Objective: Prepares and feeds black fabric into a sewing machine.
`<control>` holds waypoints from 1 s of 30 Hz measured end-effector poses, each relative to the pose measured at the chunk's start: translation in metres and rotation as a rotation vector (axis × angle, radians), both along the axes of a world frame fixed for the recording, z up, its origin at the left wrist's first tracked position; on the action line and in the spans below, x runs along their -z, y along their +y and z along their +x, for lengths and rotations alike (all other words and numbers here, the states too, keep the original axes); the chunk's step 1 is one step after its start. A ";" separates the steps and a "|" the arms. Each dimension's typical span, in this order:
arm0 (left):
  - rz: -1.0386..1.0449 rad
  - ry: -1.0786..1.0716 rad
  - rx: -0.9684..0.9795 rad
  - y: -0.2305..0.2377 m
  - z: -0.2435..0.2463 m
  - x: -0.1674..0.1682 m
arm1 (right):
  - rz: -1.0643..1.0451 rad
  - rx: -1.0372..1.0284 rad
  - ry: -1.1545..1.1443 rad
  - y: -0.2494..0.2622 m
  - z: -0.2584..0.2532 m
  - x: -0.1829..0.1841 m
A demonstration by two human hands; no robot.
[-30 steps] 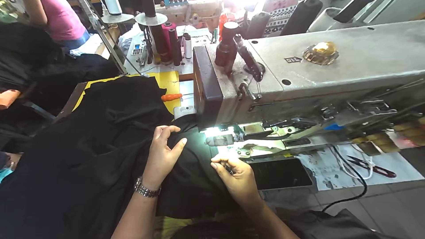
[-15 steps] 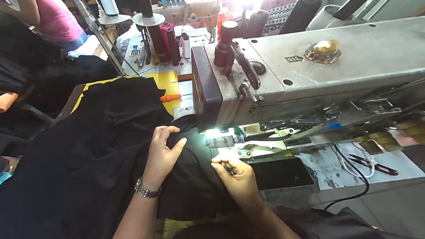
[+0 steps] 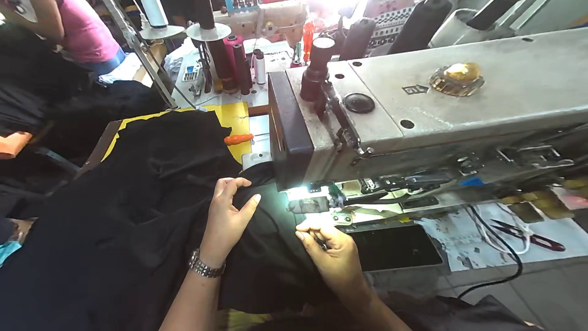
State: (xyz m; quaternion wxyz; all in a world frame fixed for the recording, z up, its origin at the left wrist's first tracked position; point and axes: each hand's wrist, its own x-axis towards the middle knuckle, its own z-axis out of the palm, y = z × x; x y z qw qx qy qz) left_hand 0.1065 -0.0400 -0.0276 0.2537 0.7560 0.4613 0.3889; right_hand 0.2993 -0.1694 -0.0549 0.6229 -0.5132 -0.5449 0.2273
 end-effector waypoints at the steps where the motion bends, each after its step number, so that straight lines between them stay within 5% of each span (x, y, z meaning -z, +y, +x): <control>1: 0.004 -0.003 0.001 0.000 0.000 0.000 | -0.001 -0.001 0.000 0.000 0.000 0.000; 30: 0.034 -0.047 -0.008 0.013 0.002 0.005 | -0.024 -0.056 -0.113 -0.005 0.012 -0.004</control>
